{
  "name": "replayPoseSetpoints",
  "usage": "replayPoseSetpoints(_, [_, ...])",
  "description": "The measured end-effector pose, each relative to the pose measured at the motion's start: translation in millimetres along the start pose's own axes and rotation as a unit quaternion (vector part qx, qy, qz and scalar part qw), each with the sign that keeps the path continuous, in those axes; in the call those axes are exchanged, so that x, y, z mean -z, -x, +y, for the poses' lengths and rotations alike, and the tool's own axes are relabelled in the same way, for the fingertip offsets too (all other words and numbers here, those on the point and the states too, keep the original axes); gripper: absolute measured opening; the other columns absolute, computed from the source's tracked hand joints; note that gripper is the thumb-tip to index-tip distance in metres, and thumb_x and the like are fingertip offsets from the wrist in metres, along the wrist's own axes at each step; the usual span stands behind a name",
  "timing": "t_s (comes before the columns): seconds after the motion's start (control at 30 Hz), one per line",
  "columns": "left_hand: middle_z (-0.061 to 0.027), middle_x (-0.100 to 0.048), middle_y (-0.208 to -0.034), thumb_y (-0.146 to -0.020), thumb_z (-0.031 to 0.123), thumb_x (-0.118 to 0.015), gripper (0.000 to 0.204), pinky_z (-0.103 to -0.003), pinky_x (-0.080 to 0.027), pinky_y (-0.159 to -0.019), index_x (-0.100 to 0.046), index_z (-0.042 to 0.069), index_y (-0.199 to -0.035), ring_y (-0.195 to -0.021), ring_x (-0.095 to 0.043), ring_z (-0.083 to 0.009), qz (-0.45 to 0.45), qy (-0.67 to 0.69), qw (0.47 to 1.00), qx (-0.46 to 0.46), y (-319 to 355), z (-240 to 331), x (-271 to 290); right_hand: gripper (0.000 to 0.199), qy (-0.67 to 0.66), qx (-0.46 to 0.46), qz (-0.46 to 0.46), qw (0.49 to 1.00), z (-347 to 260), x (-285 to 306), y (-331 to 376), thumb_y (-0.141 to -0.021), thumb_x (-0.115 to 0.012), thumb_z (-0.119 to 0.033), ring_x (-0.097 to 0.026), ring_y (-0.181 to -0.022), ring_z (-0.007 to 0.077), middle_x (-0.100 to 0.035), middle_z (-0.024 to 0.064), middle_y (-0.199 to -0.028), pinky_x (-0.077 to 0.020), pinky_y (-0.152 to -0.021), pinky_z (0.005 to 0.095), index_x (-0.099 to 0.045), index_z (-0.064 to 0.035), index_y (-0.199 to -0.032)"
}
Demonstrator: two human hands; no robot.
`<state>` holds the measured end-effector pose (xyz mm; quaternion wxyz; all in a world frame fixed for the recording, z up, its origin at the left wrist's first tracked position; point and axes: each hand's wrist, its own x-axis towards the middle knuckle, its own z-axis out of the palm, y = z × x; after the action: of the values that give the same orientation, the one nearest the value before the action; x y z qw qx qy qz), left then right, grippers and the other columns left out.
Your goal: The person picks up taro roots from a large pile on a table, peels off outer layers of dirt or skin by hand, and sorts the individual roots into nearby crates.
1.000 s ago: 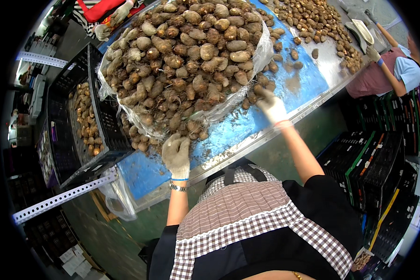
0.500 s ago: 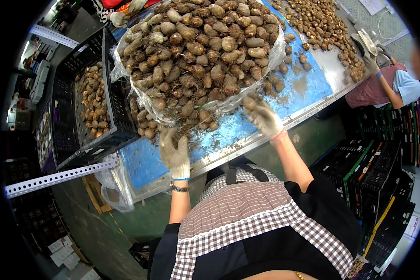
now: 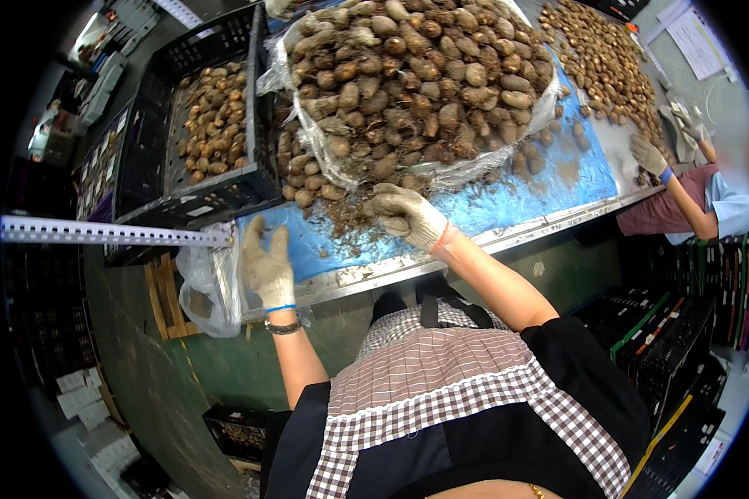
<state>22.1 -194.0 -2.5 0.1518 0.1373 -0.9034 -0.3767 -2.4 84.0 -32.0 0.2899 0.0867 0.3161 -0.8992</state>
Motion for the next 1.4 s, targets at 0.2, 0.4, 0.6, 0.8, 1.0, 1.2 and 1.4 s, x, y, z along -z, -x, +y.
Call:
replayPoseSetpoints(0.2, [-0.0135,-0.068,-0.113,-0.086,0.015,-0.071,0.035,-0.034,-0.048,-0.094,-0.066,0.0,-0.117,-0.105,-0.064,-0.0239,-0.027,0.112,0.992,-0.042,32,27,-14,0.029,-0.108,-0.046,-0.041,0.992,26,-33,-26,-0.1,-0.056,-0.023,-0.037,-0.047,0.0056,-0.052,0.0037,-0.078,-0.0271,-0.04,0.02,-0.056,-0.001,-0.118])
replayPoseSetpoints(0.4, [-0.0104,-0.07,-0.109,-0.089,0.015,-0.069,0.03,-0.032,-0.049,-0.091,-0.068,-0.001,-0.115,-0.101,-0.063,-0.0183,-0.022,0.153,0.988,-0.026,36,13,-18,0.054,0.048,0.022,-0.095,0.994,26,-38,-28,-0.096,-0.057,-0.01,-0.049,-0.078,0.0069,-0.048,0.0,-0.094,-0.0386,-0.053,0.0173,-0.037,0.0018,-0.145])
replayPoseSetpoints(0.6, [-0.0082,-0.07,-0.104,-0.09,0.014,-0.068,0.025,-0.03,-0.051,-0.084,-0.069,0.0,-0.111,-0.094,-0.064,-0.0156,-0.053,0.199,0.978,0.026,40,28,-5,0.029,0.143,0.028,0.038,0.989,27,-54,-21,-0.099,-0.057,-0.019,-0.039,-0.055,0.0049,-0.05,-0.002,-0.075,-0.0287,-0.045,0.0187,-0.054,-0.0042,-0.124])
replayPoseSetpoints(0.8, [-0.0076,-0.071,-0.101,-0.091,0.015,-0.068,0.022,-0.029,-0.051,-0.082,-0.071,0.0,-0.107,-0.091,-0.064,-0.0149,-0.059,0.185,0.98,-0.029,42,14,-15,0.043,-0.077,-0.049,-0.095,0.991,40,-16,-44,-0.104,-0.04,-0.048,-0.032,-0.041,0.0066,-0.046,-0.0032,-0.059,-0.021,-0.039,0.0198,-0.056,-0.0136,-0.084])
replayPoseSetpoints(1.0, [-0.0076,-0.071,-0.1,-0.091,0.016,-0.067,0.021,-0.03,-0.051,-0.082,-0.071,0.001,-0.106,-0.089,-0.065,-0.0149,-0.068,0.182,0.981,-0.018,40,15,-13,0.047,-0.047,-0.037,0.017,0.998,36,-30,-35,-0.105,-0.04,-0.04,-0.059,-0.072,0.0186,-0.062,0.011,-0.087,-0.0488,-0.054,0.0265,-0.058,0.0014,-0.115])
replayPoseSetpoints(1.2, [-0.0124,-0.071,-0.103,-0.088,0.016,-0.071,0.024,-0.033,-0.052,-0.084,-0.07,0.001,-0.107,-0.095,-0.067,-0.0224,-0.091,0.213,0.973,-0.007,38,17,-21,0.043,0.013,0.004,-0.035,0.999,34,-20,-22,-0.102,-0.05,-0.017,-0.052,-0.072,0.0111,-0.061,0.0078,-0.1,-0.0409,-0.053,0.0203,-0.043,0.0016,-0.14])
replayPoseSetpoints(1.4, [-0.0143,-0.069,-0.108,-0.085,0.018,-0.073,0.032,-0.036,-0.05,-0.092,-0.069,0.004,-0.114,-0.103,-0.065,-0.028,-0.114,0.195,0.97,-0.091,38,39,-33,0.042,0.068,-0.031,0.071,0.995,36,-34,-27,-0.098,-0.054,-0.048,-0.027,-0.045,0.0046,-0.045,-0.0045,-0.064,-0.0209,-0.043,0.02,-0.065,-0.0087,-0.106])
